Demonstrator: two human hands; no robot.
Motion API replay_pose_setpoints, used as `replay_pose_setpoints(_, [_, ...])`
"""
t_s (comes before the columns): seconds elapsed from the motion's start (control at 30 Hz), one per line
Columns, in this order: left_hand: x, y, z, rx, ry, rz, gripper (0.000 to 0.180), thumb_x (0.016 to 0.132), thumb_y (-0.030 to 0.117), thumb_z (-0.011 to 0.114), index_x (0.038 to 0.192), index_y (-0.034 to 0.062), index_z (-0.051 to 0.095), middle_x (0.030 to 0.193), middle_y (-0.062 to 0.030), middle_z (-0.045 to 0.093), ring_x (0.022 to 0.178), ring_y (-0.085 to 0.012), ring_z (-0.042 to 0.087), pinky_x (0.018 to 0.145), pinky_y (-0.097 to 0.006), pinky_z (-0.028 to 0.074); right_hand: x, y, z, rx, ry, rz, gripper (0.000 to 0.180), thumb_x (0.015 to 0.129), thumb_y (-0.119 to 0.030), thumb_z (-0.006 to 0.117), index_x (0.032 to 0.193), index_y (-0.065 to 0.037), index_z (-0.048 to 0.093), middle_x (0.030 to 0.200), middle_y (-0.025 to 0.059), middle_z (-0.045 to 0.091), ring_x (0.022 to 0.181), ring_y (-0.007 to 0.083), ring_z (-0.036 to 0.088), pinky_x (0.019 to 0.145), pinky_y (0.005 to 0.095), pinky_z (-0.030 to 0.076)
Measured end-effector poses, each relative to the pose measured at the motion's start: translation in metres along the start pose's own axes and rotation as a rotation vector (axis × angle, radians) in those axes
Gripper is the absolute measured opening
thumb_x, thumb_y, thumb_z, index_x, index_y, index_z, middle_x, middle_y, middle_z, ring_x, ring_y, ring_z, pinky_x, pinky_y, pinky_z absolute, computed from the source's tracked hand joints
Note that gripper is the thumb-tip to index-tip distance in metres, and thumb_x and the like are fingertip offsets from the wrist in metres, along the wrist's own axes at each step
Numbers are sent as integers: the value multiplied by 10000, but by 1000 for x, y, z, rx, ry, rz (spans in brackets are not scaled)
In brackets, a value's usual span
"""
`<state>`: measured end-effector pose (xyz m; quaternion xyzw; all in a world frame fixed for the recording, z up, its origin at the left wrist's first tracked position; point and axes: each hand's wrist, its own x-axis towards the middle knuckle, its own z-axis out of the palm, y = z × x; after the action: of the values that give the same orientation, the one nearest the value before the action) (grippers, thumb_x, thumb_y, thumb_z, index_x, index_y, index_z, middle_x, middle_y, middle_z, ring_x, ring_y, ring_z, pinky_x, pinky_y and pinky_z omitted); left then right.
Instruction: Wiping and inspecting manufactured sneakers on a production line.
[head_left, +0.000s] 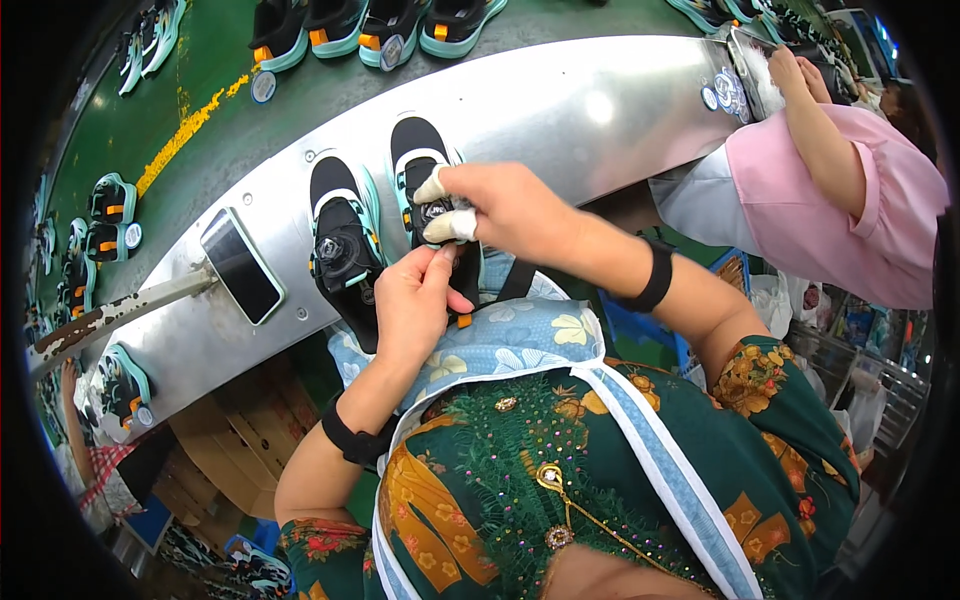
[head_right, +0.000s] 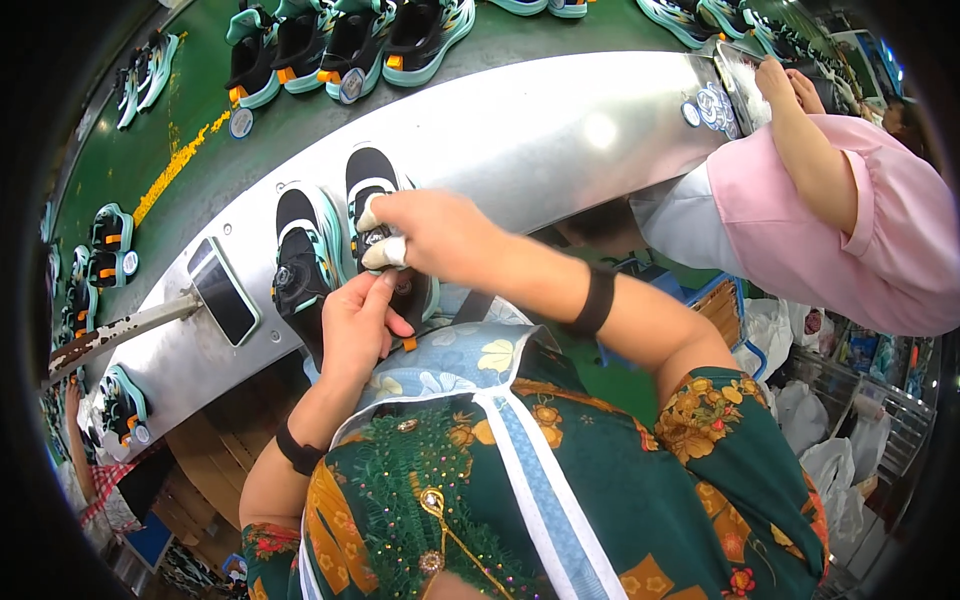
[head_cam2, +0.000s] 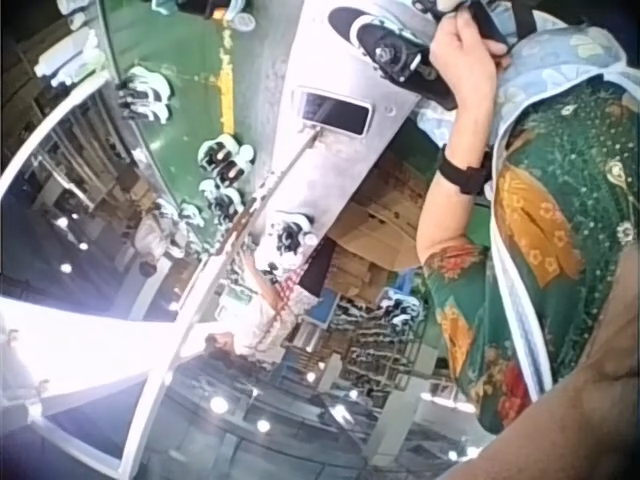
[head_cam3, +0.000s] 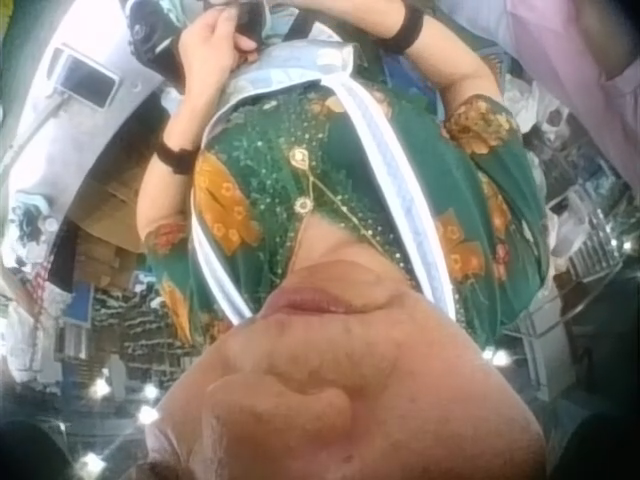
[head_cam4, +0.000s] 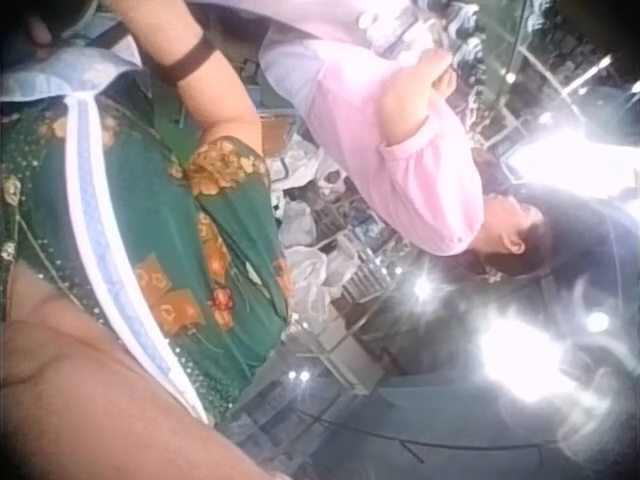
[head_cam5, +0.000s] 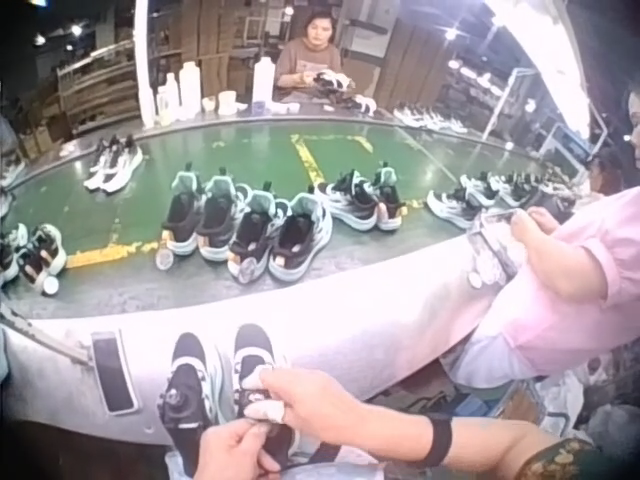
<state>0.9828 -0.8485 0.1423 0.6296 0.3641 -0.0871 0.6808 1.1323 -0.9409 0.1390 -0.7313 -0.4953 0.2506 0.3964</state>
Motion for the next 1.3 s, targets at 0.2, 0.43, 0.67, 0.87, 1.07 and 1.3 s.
replay_pose_setpoints(0.2, [-11, 8, -9, -164, -114, -130, 323, 959, 289, 522, 1060, 15, 660, 676, -89, 651, 483, -68, 542, 427, -191, 370, 39, 27, -48, 153, -98, 181, 238, 869, -207, 668, 1055, -60, 671, 897, 87, 686, 841, 147, 630, 745, 294, 487])
replay_pose_setpoints(0.43, [-30, 32, -66, 197, 538, 420, 167, 887, 127, 619, 982, -9, 631, 939, -62, 637, 780, -122, 584, 714, -239, 452, 78, 62, -22, -48, -58, 100, 263, 883, -279, 641, 1054, -82, 673, 923, 149, 676, 819, 281, 627, 745, 351, 483])
replay_pose_setpoints(0.67, [10, -2, -67, 3, 191, 389, 377, 779, 50, 694, 1147, 44, 611, 904, -19, 574, 881, -100, 507, 790, -240, 395, 128, 20, 21, -260, -379, 22, 558, 847, -395, 658, 1321, -139, 512, 1034, 239, 579, 986, 389, 568, 834, 423, 454])
replay_pose_setpoints(0.87, [10, 1, -79, 283, 159, 497, 455, 720, 81, 720, 1158, 54, 600, 939, -65, 545, 897, -196, 528, 825, -286, 413, 139, 23, 41, -252, -485, 7, 514, 821, -367, 691, 1261, -128, 578, 1057, 212, 560, 1008, 376, 560, 840, 426, 456])
replay_pose_setpoints(1.07, [15, 0, -105, 200, -276, 578, 491, 704, 43, 717, 1179, 24, 593, 1087, -72, 528, 1034, -169, 514, 828, -271, 396, 138, 21, 41, -193, -495, 33, 515, 809, -362, 703, 1261, -147, 582, 1012, 205, 580, 976, 373, 571, 831, 420, 457])
replay_pose_setpoints(1.3, [14, -9, -96, 228, -127, 635, 506, 714, 22, 687, 1208, 31, 577, 1125, -119, 605, 1050, -238, 572, 922, -335, 435, 141, 31, 46, -185, -461, 7, 489, 812, -352, 701, 1232, -125, 599, 960, 216, 587, 938, 377, 575, 816, 418, 454])
